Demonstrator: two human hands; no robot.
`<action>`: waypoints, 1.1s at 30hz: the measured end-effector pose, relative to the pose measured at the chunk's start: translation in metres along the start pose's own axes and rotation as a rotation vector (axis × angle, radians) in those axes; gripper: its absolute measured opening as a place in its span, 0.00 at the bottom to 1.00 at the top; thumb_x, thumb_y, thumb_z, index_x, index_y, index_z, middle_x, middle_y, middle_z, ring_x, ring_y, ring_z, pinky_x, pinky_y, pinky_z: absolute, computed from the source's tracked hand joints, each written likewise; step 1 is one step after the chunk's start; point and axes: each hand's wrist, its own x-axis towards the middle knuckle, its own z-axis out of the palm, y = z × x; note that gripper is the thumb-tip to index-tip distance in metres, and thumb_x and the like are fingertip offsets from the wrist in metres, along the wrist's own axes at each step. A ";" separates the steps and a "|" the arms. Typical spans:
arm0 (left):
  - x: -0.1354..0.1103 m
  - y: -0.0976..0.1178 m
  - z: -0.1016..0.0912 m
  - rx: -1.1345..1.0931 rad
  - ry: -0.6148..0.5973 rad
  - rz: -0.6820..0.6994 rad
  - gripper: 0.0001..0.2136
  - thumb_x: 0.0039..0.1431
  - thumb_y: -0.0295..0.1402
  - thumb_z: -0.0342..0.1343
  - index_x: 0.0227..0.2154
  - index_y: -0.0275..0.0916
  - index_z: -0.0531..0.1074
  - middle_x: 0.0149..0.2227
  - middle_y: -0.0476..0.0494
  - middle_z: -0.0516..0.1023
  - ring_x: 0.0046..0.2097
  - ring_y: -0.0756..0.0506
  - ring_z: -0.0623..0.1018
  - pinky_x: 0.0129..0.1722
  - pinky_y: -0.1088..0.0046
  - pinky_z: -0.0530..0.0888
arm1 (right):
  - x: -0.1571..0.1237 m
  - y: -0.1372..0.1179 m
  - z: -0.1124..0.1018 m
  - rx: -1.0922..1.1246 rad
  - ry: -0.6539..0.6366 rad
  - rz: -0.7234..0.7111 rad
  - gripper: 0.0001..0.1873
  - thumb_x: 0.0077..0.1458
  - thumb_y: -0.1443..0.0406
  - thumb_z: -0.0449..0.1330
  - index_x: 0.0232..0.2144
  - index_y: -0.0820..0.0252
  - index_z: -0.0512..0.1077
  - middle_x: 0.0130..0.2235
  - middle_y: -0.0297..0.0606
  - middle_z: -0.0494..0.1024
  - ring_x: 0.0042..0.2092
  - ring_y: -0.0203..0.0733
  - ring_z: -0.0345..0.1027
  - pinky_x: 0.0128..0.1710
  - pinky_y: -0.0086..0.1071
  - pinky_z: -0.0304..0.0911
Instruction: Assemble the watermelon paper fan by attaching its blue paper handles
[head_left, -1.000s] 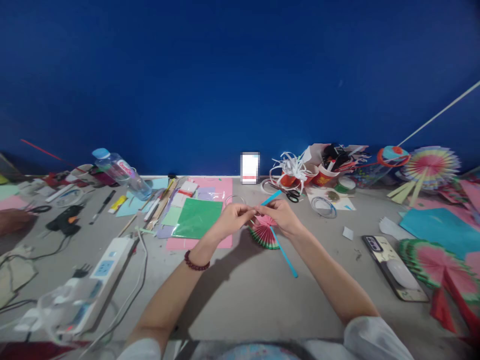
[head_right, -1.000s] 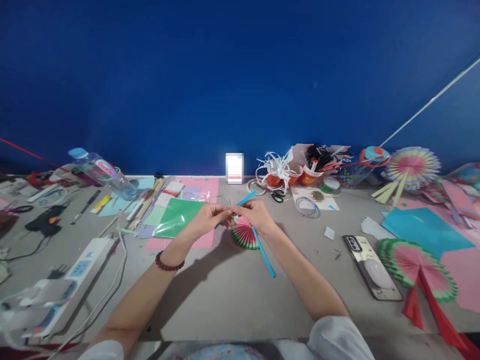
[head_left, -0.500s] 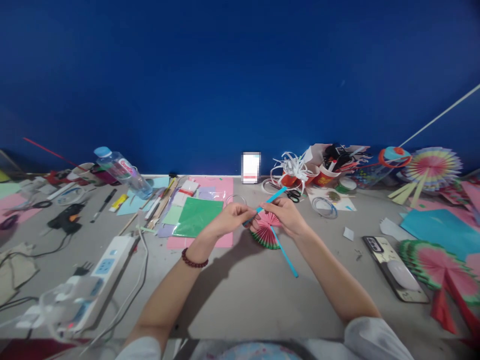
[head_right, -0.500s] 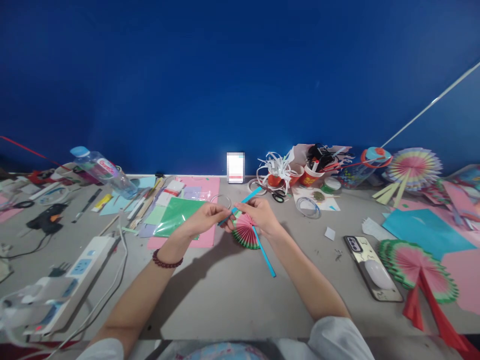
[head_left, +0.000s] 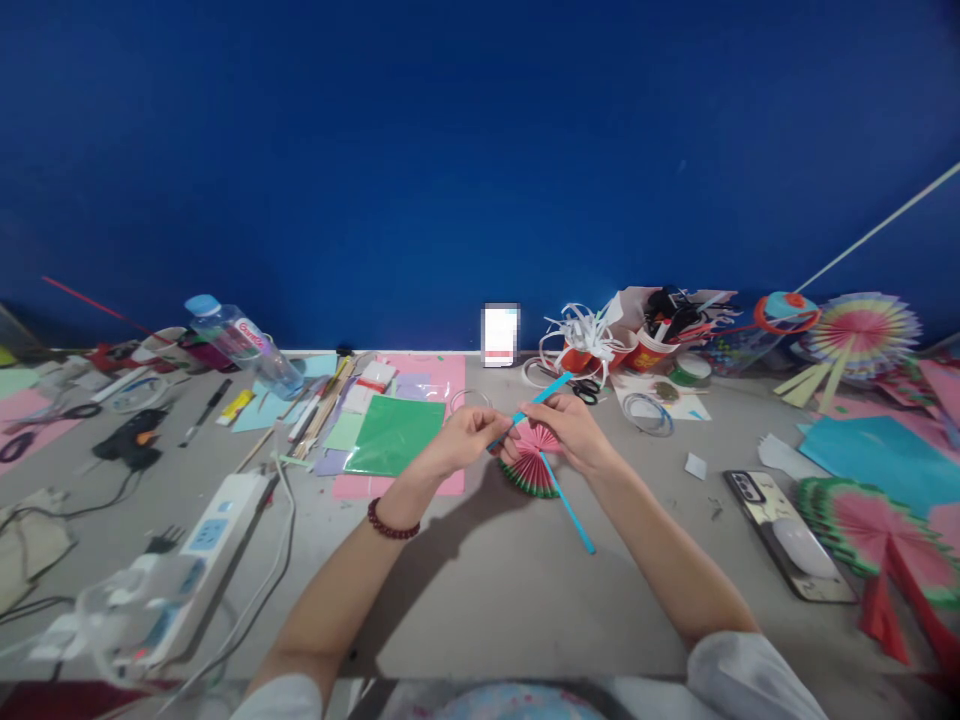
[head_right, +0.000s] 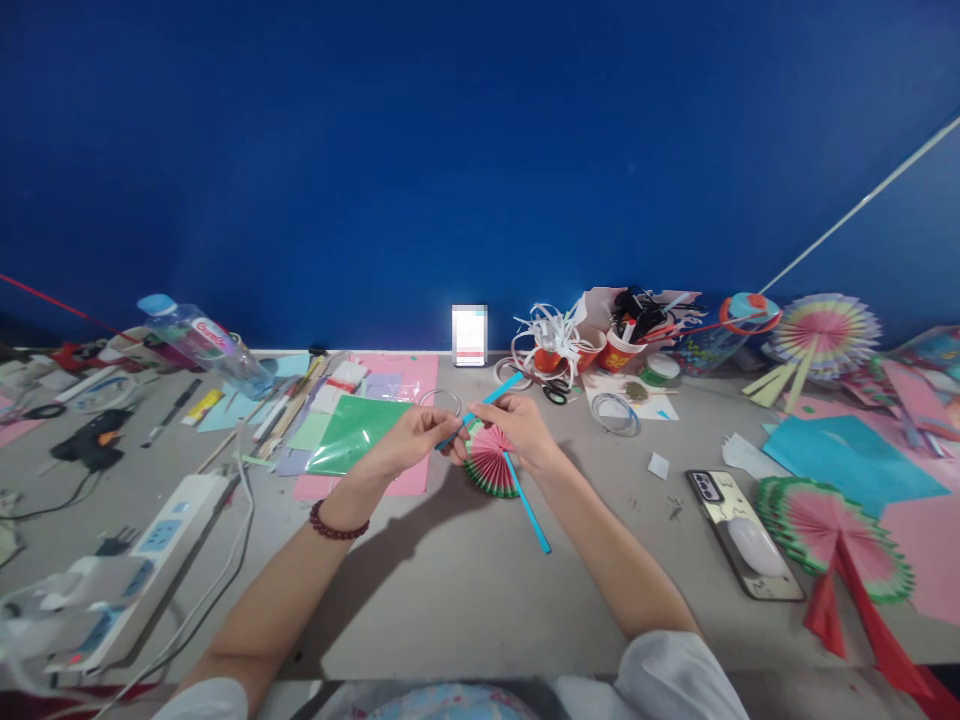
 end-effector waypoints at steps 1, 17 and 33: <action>0.000 -0.001 0.001 0.000 0.003 0.005 0.23 0.49 0.53 0.60 0.25 0.32 0.73 0.21 0.43 0.77 0.24 0.50 0.76 0.27 0.75 0.70 | 0.000 0.000 0.000 -0.002 -0.007 -0.017 0.19 0.35 0.53 0.71 0.17 0.62 0.72 0.20 0.32 0.70 0.25 0.34 0.60 0.28 0.31 0.54; -0.002 0.005 -0.001 0.081 -0.037 -0.059 0.22 0.53 0.51 0.58 0.26 0.32 0.75 0.24 0.40 0.80 0.27 0.49 0.78 0.27 0.77 0.70 | -0.001 -0.002 -0.002 -0.093 0.002 -0.064 0.20 0.35 0.51 0.70 0.17 0.62 0.73 0.19 0.32 0.69 0.25 0.34 0.59 0.27 0.31 0.53; -0.001 -0.002 0.001 0.031 -0.022 -0.039 0.21 0.49 0.51 0.61 0.27 0.33 0.75 0.23 0.42 0.80 0.26 0.50 0.78 0.28 0.77 0.71 | 0.005 0.001 -0.008 -0.034 -0.012 -0.047 0.17 0.35 0.54 0.71 0.17 0.62 0.74 0.19 0.32 0.70 0.25 0.34 0.59 0.27 0.31 0.53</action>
